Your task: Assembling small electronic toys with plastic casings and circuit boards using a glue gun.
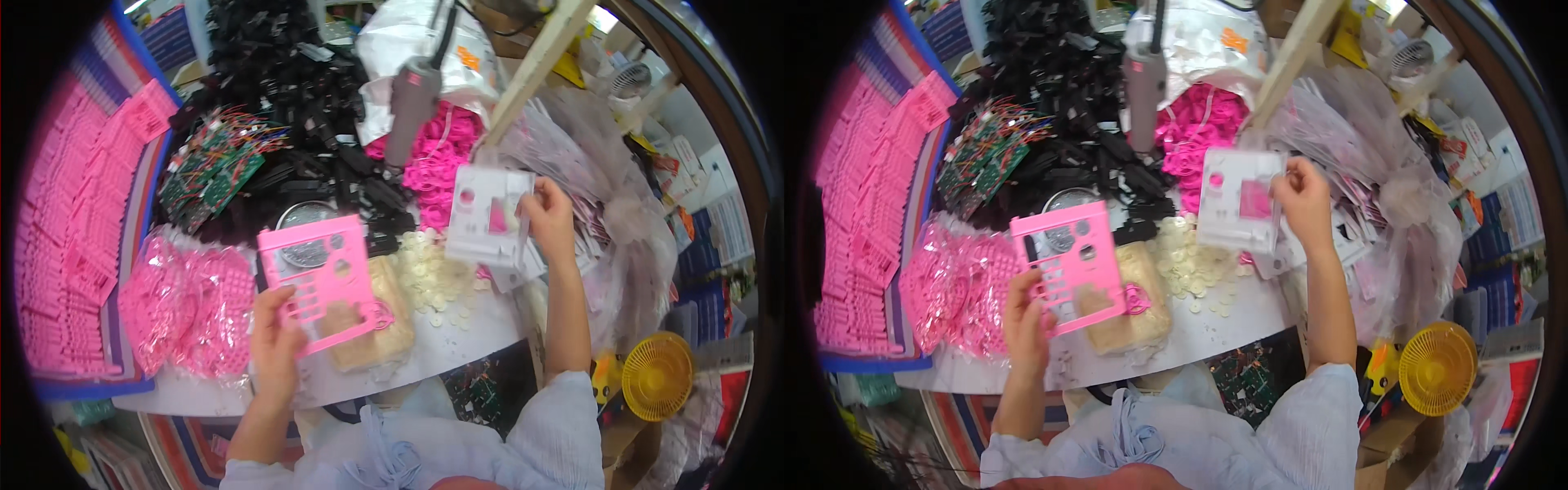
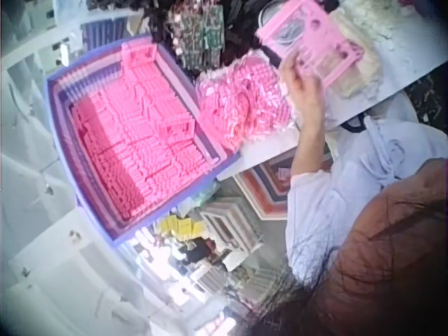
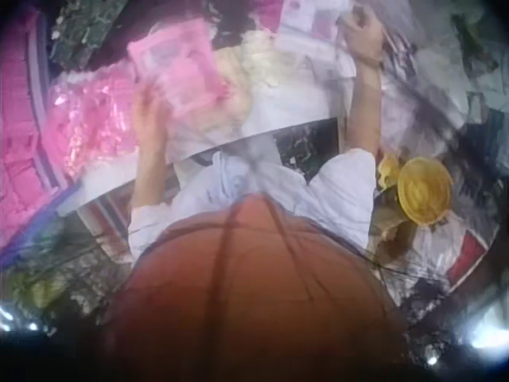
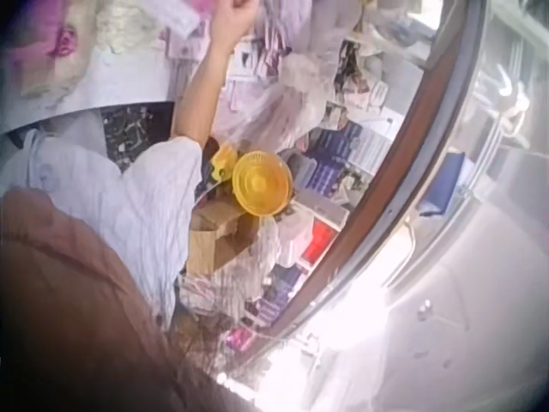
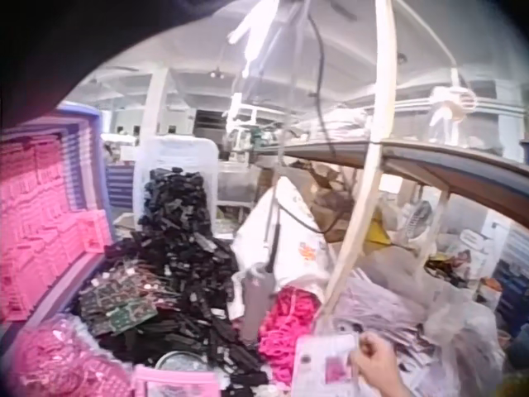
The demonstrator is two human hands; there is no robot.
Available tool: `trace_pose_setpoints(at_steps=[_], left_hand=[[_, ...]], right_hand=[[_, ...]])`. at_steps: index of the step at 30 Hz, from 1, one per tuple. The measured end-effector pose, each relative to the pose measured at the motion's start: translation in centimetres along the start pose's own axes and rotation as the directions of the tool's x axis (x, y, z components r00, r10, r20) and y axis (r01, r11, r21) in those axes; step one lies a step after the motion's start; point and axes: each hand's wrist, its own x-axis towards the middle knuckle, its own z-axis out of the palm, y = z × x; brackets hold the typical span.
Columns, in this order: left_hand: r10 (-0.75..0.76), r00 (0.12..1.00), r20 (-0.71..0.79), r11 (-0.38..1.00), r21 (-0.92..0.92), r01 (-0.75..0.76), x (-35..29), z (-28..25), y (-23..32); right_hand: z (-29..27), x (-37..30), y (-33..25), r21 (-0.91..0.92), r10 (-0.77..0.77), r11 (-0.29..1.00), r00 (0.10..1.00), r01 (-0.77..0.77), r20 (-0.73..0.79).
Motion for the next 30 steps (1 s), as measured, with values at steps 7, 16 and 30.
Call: trace_pose_setpoints(at_steps=[7, 16, 30], left_hand=[[0.338, 0.932, 0.131, 0.856, 0.367, -0.363, -1.5, 4.7, -3.0], [-0.136, 0.986, 0.098, 0.921, -0.354, 0.162, -3.1, -1.5, -2.2], [0.356, 0.932, -0.065, 0.618, 0.764, -0.183, 0.0, -0.6, -0.1]], right_hand=[[14.7, -12.0, -10.5, 0.311, -0.115, 0.95, 0.88, -0.039, 0.462], [16.2, -13.1, -7.2, 0.402, -0.259, 0.907, 0.921, 0.129, 0.29], [20.9, -16.8, -3.5, 0.574, -0.102, 0.799, 0.9, -0.18, 0.424]])
